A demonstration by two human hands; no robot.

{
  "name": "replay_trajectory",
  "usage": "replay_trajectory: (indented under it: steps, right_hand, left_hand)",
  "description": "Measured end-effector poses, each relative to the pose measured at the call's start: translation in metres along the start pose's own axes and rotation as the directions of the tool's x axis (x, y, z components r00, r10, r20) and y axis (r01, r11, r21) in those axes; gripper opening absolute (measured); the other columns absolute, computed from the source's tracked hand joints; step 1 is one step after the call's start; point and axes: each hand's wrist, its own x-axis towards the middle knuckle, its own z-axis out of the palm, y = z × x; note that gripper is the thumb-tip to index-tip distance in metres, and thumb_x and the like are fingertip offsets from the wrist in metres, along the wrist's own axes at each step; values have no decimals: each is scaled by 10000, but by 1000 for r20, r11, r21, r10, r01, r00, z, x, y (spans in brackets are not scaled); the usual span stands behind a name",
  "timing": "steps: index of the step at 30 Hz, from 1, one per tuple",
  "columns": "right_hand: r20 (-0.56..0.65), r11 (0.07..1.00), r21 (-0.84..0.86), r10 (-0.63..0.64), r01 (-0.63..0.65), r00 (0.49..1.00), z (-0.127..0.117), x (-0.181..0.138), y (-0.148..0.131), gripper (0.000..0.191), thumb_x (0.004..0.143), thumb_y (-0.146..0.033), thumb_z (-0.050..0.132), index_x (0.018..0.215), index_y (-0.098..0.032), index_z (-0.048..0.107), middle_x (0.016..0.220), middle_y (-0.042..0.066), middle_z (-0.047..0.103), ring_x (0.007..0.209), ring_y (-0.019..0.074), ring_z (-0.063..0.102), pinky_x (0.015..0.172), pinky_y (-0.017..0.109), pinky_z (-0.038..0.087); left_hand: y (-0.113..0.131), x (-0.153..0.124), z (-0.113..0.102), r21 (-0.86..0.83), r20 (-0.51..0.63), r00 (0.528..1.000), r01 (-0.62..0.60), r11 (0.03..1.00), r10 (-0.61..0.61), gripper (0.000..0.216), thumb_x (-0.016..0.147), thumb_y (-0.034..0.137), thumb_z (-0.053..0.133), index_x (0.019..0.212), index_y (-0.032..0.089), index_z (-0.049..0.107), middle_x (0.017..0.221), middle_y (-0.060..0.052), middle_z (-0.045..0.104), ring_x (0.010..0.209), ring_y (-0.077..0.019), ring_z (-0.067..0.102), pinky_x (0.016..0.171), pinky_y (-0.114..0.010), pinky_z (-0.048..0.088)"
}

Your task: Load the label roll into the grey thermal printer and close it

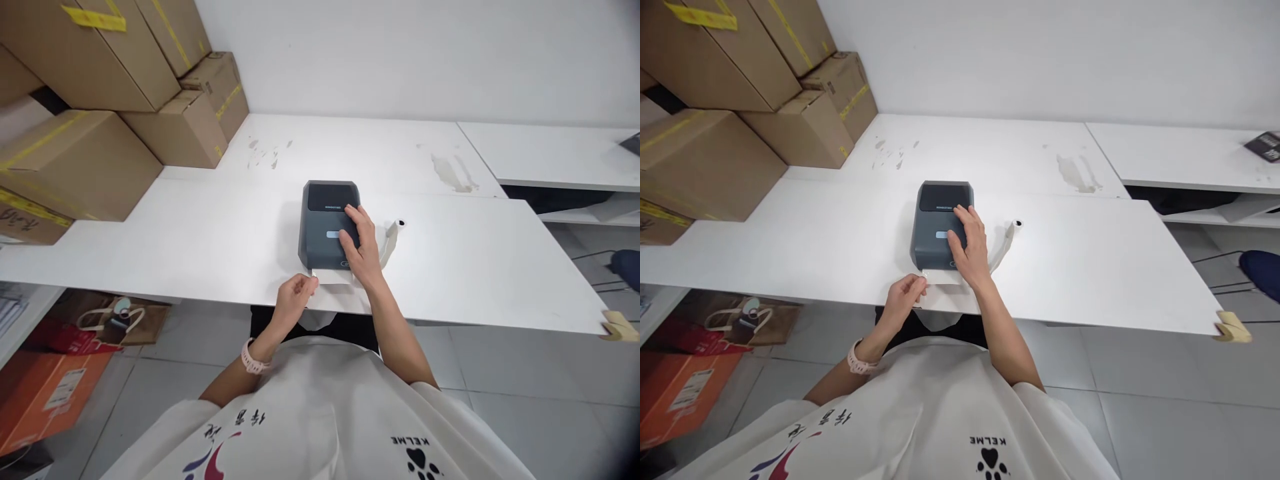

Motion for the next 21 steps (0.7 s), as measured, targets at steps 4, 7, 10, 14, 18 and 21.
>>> replay_trajectory:
  steps: [4,7,10,14,18,21]
  right_hand:
    - [13,1000,0,-3,3,1000,-2,3,2,526,1028,-443,416,1530,-292,451,1620,83,491,1598,277,297,1278,584,307]
    - [31,1000,-8,10,-10,999,-3,7,1,521,993,-385,455,1503,-279,474,1606,79,504,1578,277,314,1269,570,326]
    - [33,1000,13,24,-25,999,-4,12,-3,508,935,-328,500,1438,-269,533,1580,68,536,1562,277,324,1271,557,320]
    - [26,998,39,58,-59,998,-5,18,-9,496,858,-261,520,1347,-290,596,1565,51,561,1567,302,313,1250,607,309]
    - [53,997,15,74,-74,996,-6,19,-7,509,864,-275,522,1372,-300,563,1606,58,510,1571,306,313,1249,625,302]
    - [-20,993,28,118,-117,993,-2,11,-5,563,923,-391,542,1473,-290,481,1674,102,397,1577,328,305,1240,646,312]
  left_hand:
    - [19,4,2,-203,274,947,226,953,-166,515,698,661,780,684,153,693,588,1,601,479,-73,439,478,-249,255]
    - [25,9,4,-214,248,957,209,954,-154,473,654,602,821,632,154,669,529,18,580,438,-53,405,473,-245,233]
    - [25,9,6,-184,205,973,142,973,-104,478,674,615,800,626,157,672,526,11,590,441,-62,433,477,-243,267]
    - [23,7,6,-132,198,978,95,987,-67,489,687,634,785,594,172,651,541,0,599,472,-80,451,493,-250,311]
    - [16,2,3,-17,53,998,-41,999,42,543,832,630,669,520,201,552,498,20,490,499,-105,424,533,-285,346]
    - [10,-1,0,54,-252,940,-223,973,229,484,947,605,553,671,211,617,681,-15,621,689,-161,589,669,-307,468]
